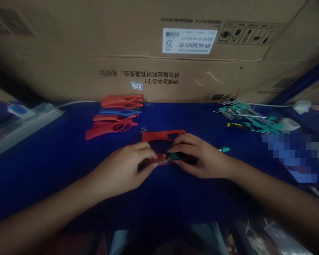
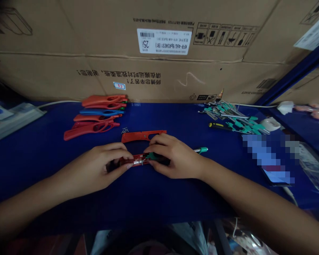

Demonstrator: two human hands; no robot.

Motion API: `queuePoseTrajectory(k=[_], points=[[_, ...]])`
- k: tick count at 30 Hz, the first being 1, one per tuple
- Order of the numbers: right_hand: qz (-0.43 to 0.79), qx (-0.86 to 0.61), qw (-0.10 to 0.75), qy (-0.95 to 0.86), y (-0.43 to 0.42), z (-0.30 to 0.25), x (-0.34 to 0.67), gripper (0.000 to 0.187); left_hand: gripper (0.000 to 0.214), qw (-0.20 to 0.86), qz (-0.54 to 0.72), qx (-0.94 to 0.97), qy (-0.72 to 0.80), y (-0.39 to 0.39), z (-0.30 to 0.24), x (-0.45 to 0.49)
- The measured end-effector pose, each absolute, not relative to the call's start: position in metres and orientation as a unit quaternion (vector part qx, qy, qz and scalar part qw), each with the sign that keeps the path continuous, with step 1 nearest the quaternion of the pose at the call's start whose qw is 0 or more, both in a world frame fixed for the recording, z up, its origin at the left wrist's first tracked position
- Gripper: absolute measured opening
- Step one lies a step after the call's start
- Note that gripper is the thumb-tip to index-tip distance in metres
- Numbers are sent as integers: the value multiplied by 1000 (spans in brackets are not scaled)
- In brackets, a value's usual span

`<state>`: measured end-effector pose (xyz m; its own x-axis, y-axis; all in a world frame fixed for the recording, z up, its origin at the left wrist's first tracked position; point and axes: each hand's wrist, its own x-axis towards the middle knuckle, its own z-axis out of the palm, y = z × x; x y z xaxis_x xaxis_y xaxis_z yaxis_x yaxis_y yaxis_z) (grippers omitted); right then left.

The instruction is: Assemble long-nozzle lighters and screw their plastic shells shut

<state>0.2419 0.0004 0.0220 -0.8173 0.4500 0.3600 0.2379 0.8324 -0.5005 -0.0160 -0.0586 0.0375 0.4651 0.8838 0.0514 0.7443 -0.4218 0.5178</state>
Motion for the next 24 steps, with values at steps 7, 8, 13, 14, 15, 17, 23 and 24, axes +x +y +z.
queuePoseTrajectory(k=[7,8,13,14,15,17,23,24], points=[[163,-175,195,-951,-1,23,242,34,18,198,144,833,497,-60,38,-16],[157,-169,191,-954,-1,23,242,35,19,203,142,833,495,-60,38,-16],[140,-149,181,-962,-1,22,243,42,22,206,145,841,479,-57,35,-18],[138,-148,179,-963,-1,21,243,42,22,204,145,843,476,-57,35,-18],[137,-147,178,-963,-1,21,243,42,22,202,149,843,476,-57,34,-18],[134,-145,173,-965,0,21,244,42,20,199,158,841,478,-58,34,-17],[129,-131,176,-967,-1,22,244,41,15,183,166,843,477,-61,35,-16],[127,-130,176,-968,-1,22,244,42,17,184,166,845,475,-61,35,-16]])
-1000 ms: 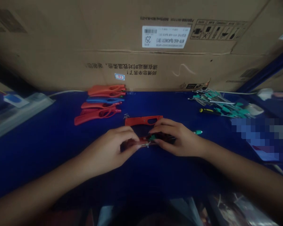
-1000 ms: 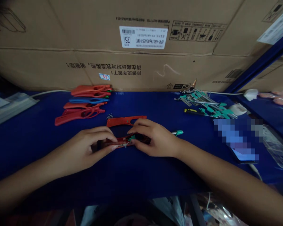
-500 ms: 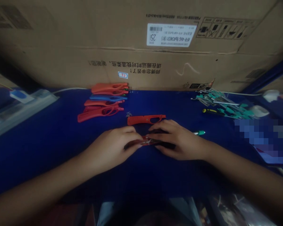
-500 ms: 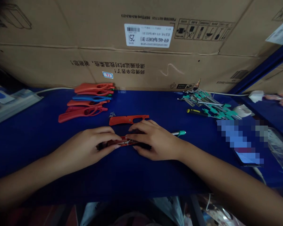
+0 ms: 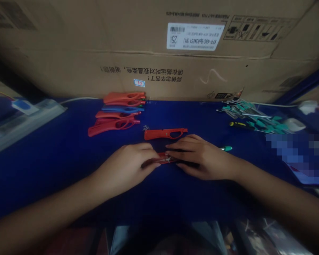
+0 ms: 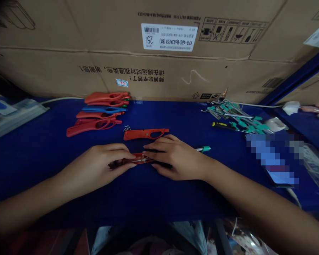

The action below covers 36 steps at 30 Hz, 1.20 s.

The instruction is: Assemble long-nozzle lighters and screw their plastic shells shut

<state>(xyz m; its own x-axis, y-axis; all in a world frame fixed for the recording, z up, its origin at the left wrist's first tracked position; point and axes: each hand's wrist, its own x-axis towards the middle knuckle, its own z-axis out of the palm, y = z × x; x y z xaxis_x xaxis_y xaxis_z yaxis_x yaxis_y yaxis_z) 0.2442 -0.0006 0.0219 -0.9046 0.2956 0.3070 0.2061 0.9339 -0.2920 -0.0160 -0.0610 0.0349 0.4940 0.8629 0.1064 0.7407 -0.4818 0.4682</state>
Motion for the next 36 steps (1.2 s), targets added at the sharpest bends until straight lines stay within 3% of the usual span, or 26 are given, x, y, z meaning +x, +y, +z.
queuePoseTrajectory(k=[17,26,36], points=[[66,-130,130,-981,-5,27,244,39,18,192,167,835,488,-60,32,-16],[-14,-145,56,-988,-16,29,241,50,16,203,174,835,481,-59,31,-17],[-50,-168,55,-983,-23,24,238,51,14,193,188,836,477,-59,30,-16]])
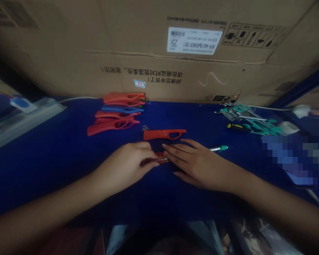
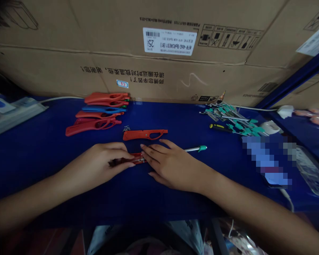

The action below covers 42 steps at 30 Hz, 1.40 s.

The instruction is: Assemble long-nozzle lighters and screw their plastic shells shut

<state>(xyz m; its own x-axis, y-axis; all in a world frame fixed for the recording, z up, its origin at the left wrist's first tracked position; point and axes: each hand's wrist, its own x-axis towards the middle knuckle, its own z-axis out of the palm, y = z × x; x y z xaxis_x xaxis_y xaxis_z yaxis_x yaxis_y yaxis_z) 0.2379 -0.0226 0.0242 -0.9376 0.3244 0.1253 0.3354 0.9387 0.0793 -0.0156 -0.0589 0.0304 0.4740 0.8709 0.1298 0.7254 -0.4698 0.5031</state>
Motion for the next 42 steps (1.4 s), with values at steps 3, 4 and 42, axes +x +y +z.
queuePoseTrajectory(k=[3,4,42], points=[[-27,-168,79,-982,-20,29,240,50,13,190,189,836,478,-59,30,-16],[-20,-168,92,-981,-18,31,241,49,13,190,188,836,479,-60,30,-16],[107,-207,180,-956,-7,17,235,20,17,188,200,836,476,-62,29,-13]])
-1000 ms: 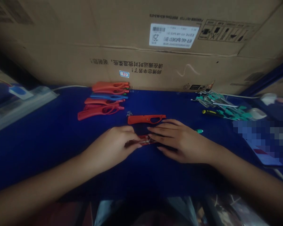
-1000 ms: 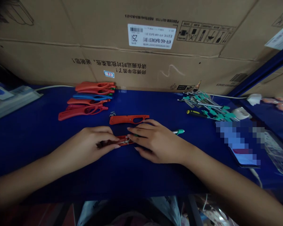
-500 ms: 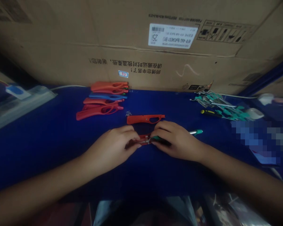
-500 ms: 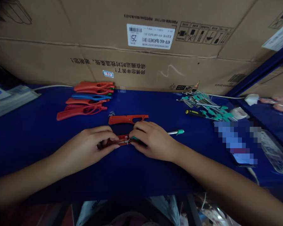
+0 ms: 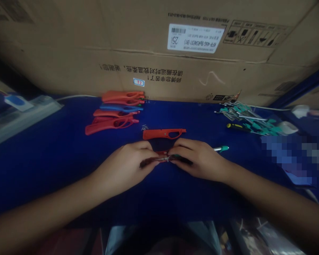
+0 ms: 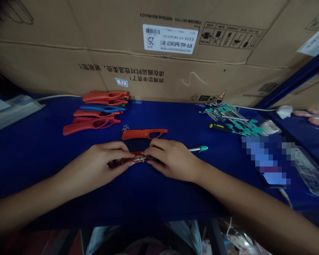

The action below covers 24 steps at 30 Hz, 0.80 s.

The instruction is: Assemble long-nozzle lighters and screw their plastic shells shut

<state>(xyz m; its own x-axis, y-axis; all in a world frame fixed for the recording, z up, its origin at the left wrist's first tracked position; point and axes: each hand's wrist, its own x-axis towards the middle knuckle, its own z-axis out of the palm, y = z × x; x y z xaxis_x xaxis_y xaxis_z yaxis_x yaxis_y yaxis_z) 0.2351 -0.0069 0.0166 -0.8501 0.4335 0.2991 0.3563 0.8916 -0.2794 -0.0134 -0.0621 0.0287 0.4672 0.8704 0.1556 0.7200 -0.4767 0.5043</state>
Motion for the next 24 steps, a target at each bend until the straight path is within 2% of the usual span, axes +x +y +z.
queuePoseTrajectory(k=[13,24], points=[[86,-193,208,-955,-6,16,237,22,16,194,215,834,469,-60,27,-13],[-79,-143,150,-975,-17,30,236,24,14,197,230,837,456,-59,26,-14]])
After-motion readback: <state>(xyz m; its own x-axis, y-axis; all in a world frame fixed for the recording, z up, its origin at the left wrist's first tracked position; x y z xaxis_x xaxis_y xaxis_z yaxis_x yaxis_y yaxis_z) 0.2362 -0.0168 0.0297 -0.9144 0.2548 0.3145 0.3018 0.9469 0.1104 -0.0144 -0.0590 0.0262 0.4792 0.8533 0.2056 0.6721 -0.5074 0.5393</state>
